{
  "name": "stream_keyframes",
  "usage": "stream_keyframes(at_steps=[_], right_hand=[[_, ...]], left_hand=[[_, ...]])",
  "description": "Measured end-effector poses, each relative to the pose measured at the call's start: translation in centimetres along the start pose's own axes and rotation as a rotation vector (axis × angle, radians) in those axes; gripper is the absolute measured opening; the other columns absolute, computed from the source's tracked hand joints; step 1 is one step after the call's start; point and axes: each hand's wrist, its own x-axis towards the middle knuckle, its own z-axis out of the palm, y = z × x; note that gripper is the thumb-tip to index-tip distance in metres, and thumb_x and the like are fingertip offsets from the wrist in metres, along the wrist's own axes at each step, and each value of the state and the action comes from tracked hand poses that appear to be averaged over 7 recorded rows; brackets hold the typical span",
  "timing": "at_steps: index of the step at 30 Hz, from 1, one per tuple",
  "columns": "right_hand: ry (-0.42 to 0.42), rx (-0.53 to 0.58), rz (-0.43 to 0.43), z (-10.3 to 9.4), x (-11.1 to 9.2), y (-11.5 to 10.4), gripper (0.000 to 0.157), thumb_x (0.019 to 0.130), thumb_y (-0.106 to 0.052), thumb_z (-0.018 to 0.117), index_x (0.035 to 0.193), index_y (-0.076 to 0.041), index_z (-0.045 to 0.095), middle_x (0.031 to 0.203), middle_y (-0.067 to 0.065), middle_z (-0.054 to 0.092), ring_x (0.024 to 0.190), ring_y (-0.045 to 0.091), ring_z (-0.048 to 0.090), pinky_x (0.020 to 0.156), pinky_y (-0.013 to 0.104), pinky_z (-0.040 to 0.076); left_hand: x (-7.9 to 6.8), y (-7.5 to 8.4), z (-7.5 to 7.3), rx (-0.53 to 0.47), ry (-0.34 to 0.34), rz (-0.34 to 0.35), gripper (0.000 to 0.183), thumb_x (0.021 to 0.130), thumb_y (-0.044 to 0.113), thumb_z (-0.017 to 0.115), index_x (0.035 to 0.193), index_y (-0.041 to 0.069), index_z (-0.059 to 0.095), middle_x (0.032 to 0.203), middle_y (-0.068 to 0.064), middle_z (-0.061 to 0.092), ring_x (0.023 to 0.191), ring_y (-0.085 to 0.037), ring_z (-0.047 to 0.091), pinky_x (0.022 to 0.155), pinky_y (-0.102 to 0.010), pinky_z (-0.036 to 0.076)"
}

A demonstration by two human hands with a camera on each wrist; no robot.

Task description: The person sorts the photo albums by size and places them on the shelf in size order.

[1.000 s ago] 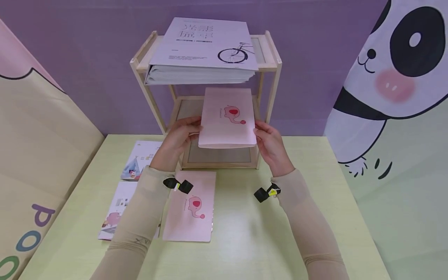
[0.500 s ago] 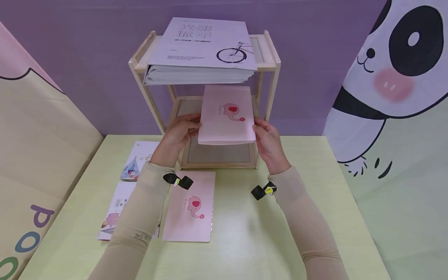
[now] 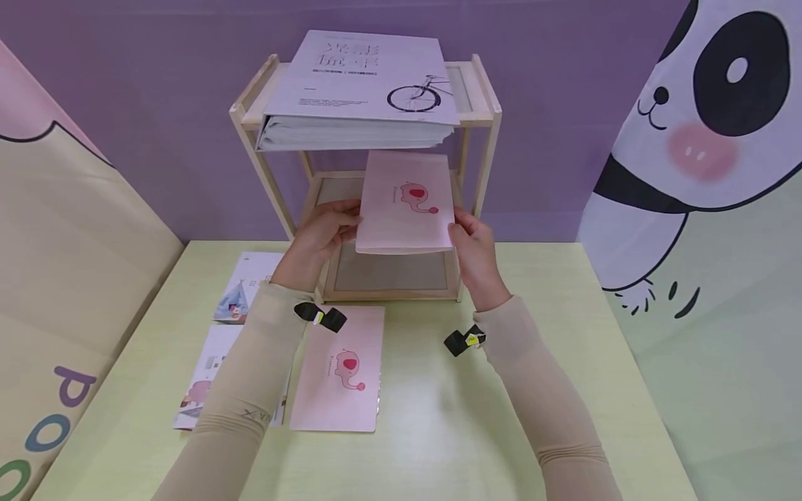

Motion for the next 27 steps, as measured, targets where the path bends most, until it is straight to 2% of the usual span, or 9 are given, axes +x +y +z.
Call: stream_keyframes(at_steps=[4,7,12,19,24,27], right_hand=[[-0.011,-0.066,-0.039,0.1,0.0,0.1,0.048,0.094,0.002,0.035,0.14,0.012,0.03,0.141,0.026,0.039,0.119,0.025,0.046,0.102,0.028,0.039],[-0.007,-0.064,-0.056,0.2,0.1,0.2,0.048,0.093,0.004,0.035,0.141,0.012,0.029,0.141,0.026,0.039,0.122,0.028,0.044,0.103,0.03,0.038],[0.028,-0.069,-0.055,0.5,0.4,0.7,0.047,0.093,0.004,0.035,0.139,0.012,0.033,0.138,0.024,0.043,0.115,0.023,0.048,0.098,0.027,0.041],[0.094,-0.076,-0.068,1.0,0.7,0.8,0.045,0.093,0.003,0.035,0.137,0.011,0.038,0.134,0.024,0.047,0.111,0.022,0.051,0.1,0.03,0.041],[0.127,-0.055,-0.09,1.4,0.8,0.8,0.043,0.094,0.003,0.034,0.136,0.01,0.041,0.132,0.023,0.05,0.107,0.021,0.052,0.094,0.028,0.043],[0.141,-0.046,-0.096,1.6,0.9,0.9,0.044,0.094,0.003,0.033,0.136,0.01,0.04,0.134,0.022,0.049,0.11,0.021,0.051,0.095,0.028,0.043]], left_hand=[[0.2,0.0,0.2,-0.012,-0.021,0.009,0.045,0.089,-0.012,0.044,0.134,-0.015,0.04,0.096,-0.01,0.055,0.066,-0.008,0.059,0.058,-0.016,0.049],[0.4,0.0,0.3,-0.011,-0.028,0.017,0.045,0.089,-0.013,0.044,0.134,-0.015,0.038,0.096,-0.01,0.055,0.066,-0.008,0.059,0.058,-0.016,0.049],[0.7,0.0,0.4,0.005,-0.015,0.012,0.045,0.089,-0.013,0.045,0.135,-0.014,0.039,0.1,-0.012,0.054,0.067,-0.008,0.06,0.059,-0.017,0.05],[1.0,0.1,0.6,0.053,-0.014,0.01,0.045,0.091,-0.012,0.045,0.136,-0.012,0.039,0.117,-0.022,0.054,0.07,-0.008,0.061,0.06,-0.018,0.051],[1.2,0.1,0.8,0.054,-0.007,0.004,0.045,0.09,-0.013,0.045,0.135,-0.013,0.04,0.115,-0.021,0.054,0.07,-0.009,0.06,0.06,-0.018,0.051],[1.4,0.1,0.8,0.058,-0.002,-0.004,0.045,0.09,-0.013,0.045,0.135,-0.013,0.04,0.113,-0.019,0.054,0.071,-0.008,0.06,0.061,-0.018,0.051]])
